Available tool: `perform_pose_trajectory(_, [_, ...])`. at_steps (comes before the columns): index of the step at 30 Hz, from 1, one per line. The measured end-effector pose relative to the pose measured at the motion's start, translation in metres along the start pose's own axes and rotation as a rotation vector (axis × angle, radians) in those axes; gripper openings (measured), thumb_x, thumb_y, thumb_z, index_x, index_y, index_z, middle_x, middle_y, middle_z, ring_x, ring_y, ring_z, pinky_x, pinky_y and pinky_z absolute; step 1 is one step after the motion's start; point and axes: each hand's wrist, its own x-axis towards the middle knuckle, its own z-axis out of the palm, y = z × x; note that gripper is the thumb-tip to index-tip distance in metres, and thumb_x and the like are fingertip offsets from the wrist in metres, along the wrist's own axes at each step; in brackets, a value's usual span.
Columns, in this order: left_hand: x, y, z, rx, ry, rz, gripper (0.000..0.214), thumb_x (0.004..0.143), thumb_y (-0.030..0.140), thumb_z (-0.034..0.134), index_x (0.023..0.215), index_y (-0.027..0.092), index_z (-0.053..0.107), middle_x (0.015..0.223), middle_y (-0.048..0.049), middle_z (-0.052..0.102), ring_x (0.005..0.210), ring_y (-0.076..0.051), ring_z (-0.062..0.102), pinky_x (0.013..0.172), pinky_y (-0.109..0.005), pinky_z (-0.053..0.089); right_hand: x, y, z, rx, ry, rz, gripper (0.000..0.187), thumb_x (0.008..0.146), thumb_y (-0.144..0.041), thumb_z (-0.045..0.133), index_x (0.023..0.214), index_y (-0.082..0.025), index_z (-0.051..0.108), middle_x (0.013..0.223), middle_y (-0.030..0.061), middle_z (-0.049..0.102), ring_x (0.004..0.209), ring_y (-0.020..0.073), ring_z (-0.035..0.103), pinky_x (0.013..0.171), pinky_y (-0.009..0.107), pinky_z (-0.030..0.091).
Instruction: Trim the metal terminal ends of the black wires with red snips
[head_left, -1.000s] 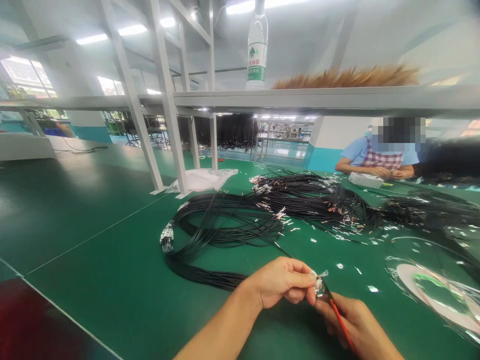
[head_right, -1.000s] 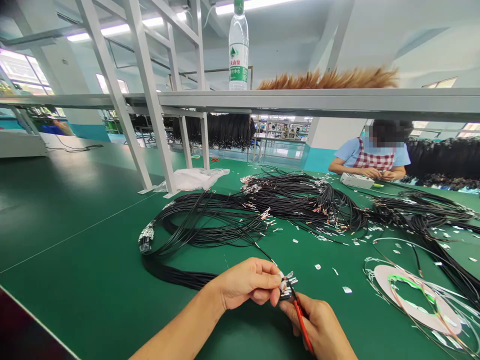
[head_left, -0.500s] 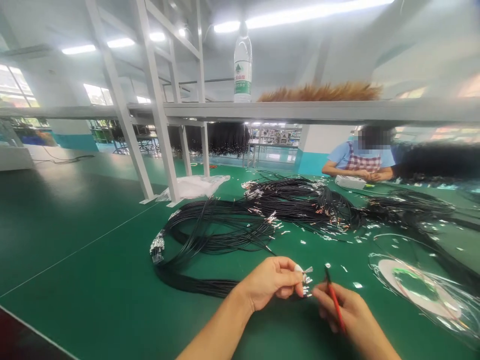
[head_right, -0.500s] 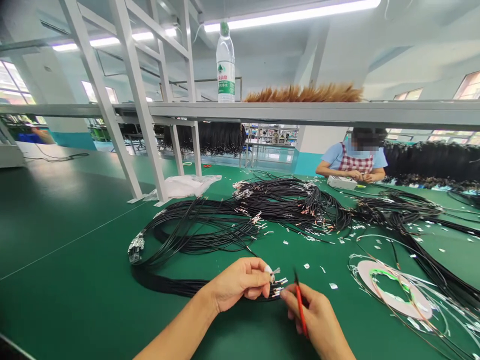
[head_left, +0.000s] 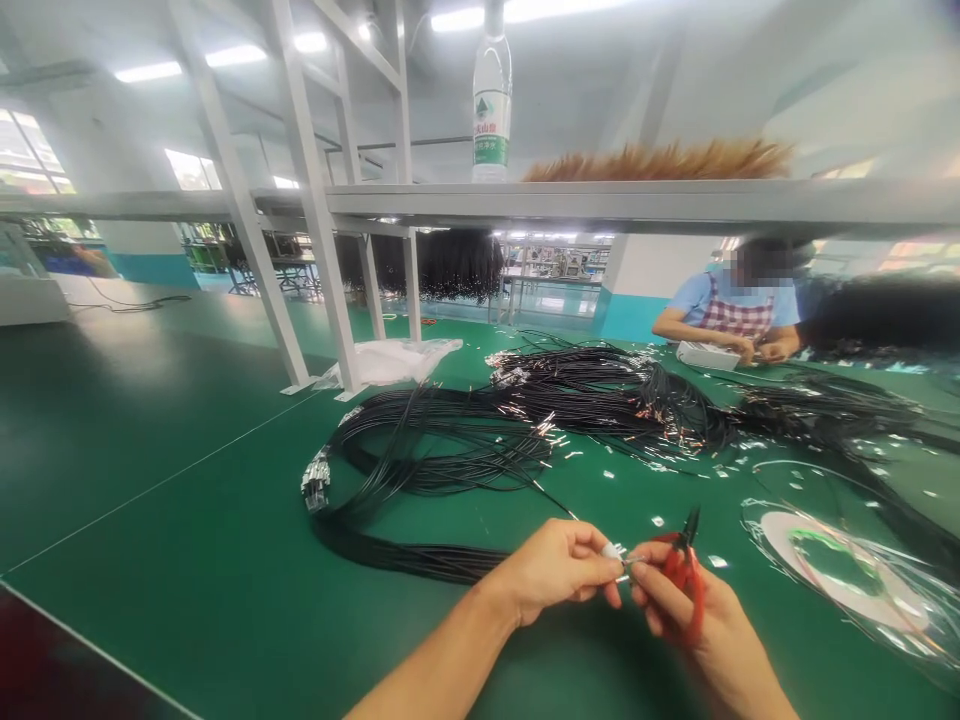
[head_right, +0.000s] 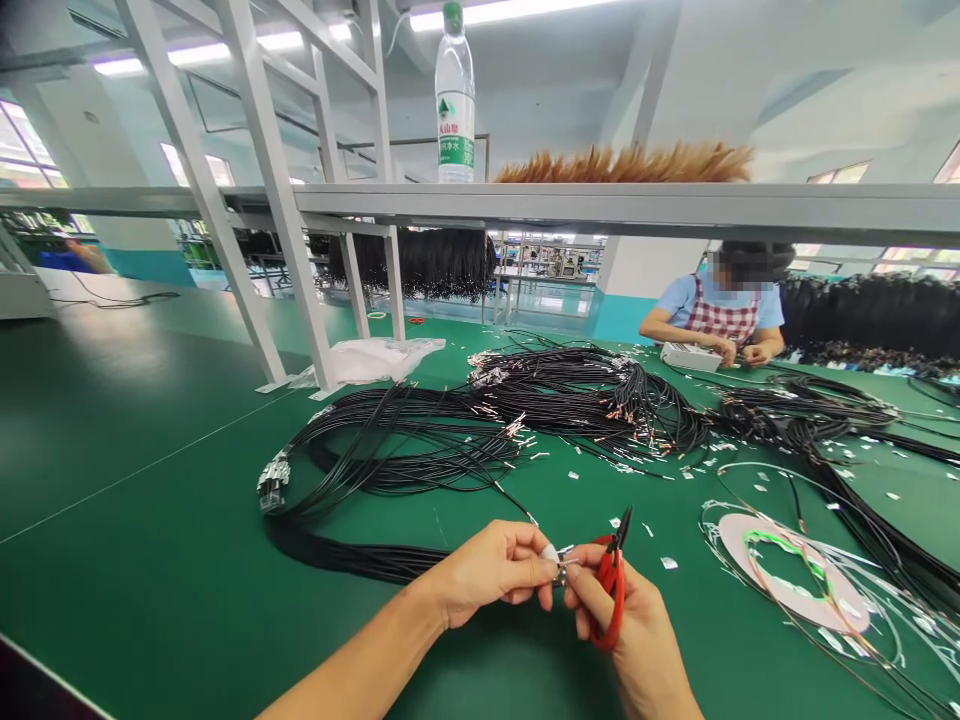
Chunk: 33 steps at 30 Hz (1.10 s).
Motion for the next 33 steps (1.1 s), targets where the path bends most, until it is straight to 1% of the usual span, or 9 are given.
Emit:
perform_pose_trajectory(10, [-0.006, 0.006, -0.009, -0.041, -0.249, -0.036, 0.033, 0.072, 0.043, 0.067, 0.073, 0.012, 0.055, 0.059, -0.0001, 0.059, 0.044, -0.004, 0.035, 0.048, -0.025, 0.018, -0.006, -0.005, 0.0, -0.093, -0.06, -0.051, 0.032, 0.071, -0.048, 0.072, 0.078, -0.019, 0.061, 0.056, -0.0019, 0.055, 0.044, 0.01, 0.045, 0.042, 0.021, 0.029])
perform_pose_trajectory(12, [-0.005, 0.006, -0.009, -0.039, -0.254, -0.04, 0.032, 0.073, 0.043, 0.066, 0.072, 0.012, 0.055, 0.058, 0.0001, 0.058, 0.043, -0.004, 0.034, 0.048, -0.025, 0.018, -0.006, -0.007, 0.001, -0.104, -0.054, -0.068, 0.032, 0.072, -0.049, 0.07, 0.079, -0.019, 0.061, 0.055, -0.0022, 0.055, 0.044, 0.0105, 0.045, 0.042, 0.021, 0.029])
perform_pose_trajectory(15, [-0.004, 0.004, -0.004, -0.005, -0.147, -0.017, 0.03, 0.072, 0.04, 0.066, 0.073, 0.013, 0.054, 0.057, 0.001, 0.057, 0.044, -0.004, 0.034, 0.047, -0.024, 0.017, -0.003, -0.007, 0.0, -0.125, -0.033, -0.066, 0.037, 0.069, -0.052, 0.07, 0.078, -0.018, 0.06, 0.054, -0.002, 0.055, 0.042, 0.0113, 0.046, 0.041, 0.022, 0.03])
perform_pose_trajectory(18, [-0.002, 0.001, 0.002, 0.126, -0.012, 0.033, 0.024, 0.077, 0.037, 0.06, 0.076, 0.014, 0.054, 0.057, 0.0021, 0.056, 0.044, -0.005, 0.032, 0.047, -0.023, 0.019, 0.002, -0.003, -0.002, -0.136, -0.02, -0.042, 0.042, 0.066, -0.056, 0.07, 0.077, -0.018, 0.059, 0.052, -0.0019, 0.055, 0.04, 0.0117, 0.046, 0.04, 0.022, 0.029])
perform_pose_trajectory(22, [-0.001, -0.005, 0.01, 0.369, 0.16, 0.182, 0.02, 0.082, 0.031, 0.049, 0.074, 0.015, 0.056, 0.057, 0.0029, 0.054, 0.049, -0.007, 0.038, 0.05, -0.022, 0.026, 0.005, 0.001, -0.002, -0.045, -0.002, 0.004, 0.037, 0.068, -0.051, 0.071, 0.076, -0.017, 0.059, 0.051, -0.0036, 0.054, 0.04, 0.0088, 0.044, 0.041, 0.02, 0.029])
perform_pose_trajectory(24, [0.0, -0.006, 0.011, 0.422, 0.198, 0.224, 0.02, 0.082, 0.028, 0.048, 0.07, 0.015, 0.056, 0.055, 0.0029, 0.053, 0.051, -0.008, 0.04, 0.052, -0.022, 0.028, 0.004, -0.001, 0.0, 0.022, -0.003, 0.048, 0.034, 0.069, -0.048, 0.071, 0.072, -0.017, 0.058, 0.051, -0.0042, 0.053, 0.04, 0.0069, 0.041, 0.041, 0.019, 0.028])
perform_pose_trajectory(27, [0.001, -0.004, 0.009, 0.356, 0.219, 0.213, 0.02, 0.081, 0.025, 0.047, 0.066, 0.015, 0.054, 0.054, 0.0023, 0.053, 0.05, -0.008, 0.039, 0.052, -0.022, 0.027, 0.001, -0.004, 0.003, 0.031, 0.005, 0.082, 0.036, 0.067, -0.049, 0.072, 0.072, -0.017, 0.058, 0.053, -0.0038, 0.054, 0.041, 0.0068, 0.041, 0.042, 0.019, 0.028])
perform_pose_trajectory(31, [0.002, 0.006, 0.002, 0.096, 0.251, 0.135, 0.014, 0.08, 0.024, 0.047, 0.07, 0.015, 0.052, 0.053, 0.0035, 0.051, 0.042, -0.005, 0.026, 0.045, -0.022, 0.017, -0.003, -0.001, 0.005, -0.172, 0.064, 0.028, 0.044, 0.069, -0.061, 0.065, 0.072, -0.018, 0.056, 0.051, -0.003, 0.054, 0.04, 0.0096, 0.043, 0.042, 0.021, 0.029])
perform_pose_trajectory(33, [0.001, 0.01, -0.001, 0.026, 0.241, 0.124, 0.013, 0.079, 0.024, 0.048, 0.071, 0.014, 0.052, 0.052, 0.0037, 0.05, 0.041, -0.004, 0.023, 0.043, -0.023, 0.013, -0.003, 0.003, 0.006, -0.279, 0.032, 0.014, 0.048, 0.071, -0.066, 0.059, 0.065, -0.019, 0.052, 0.049, -0.0035, 0.05, 0.038, 0.0096, 0.041, 0.04, 0.021, 0.028])
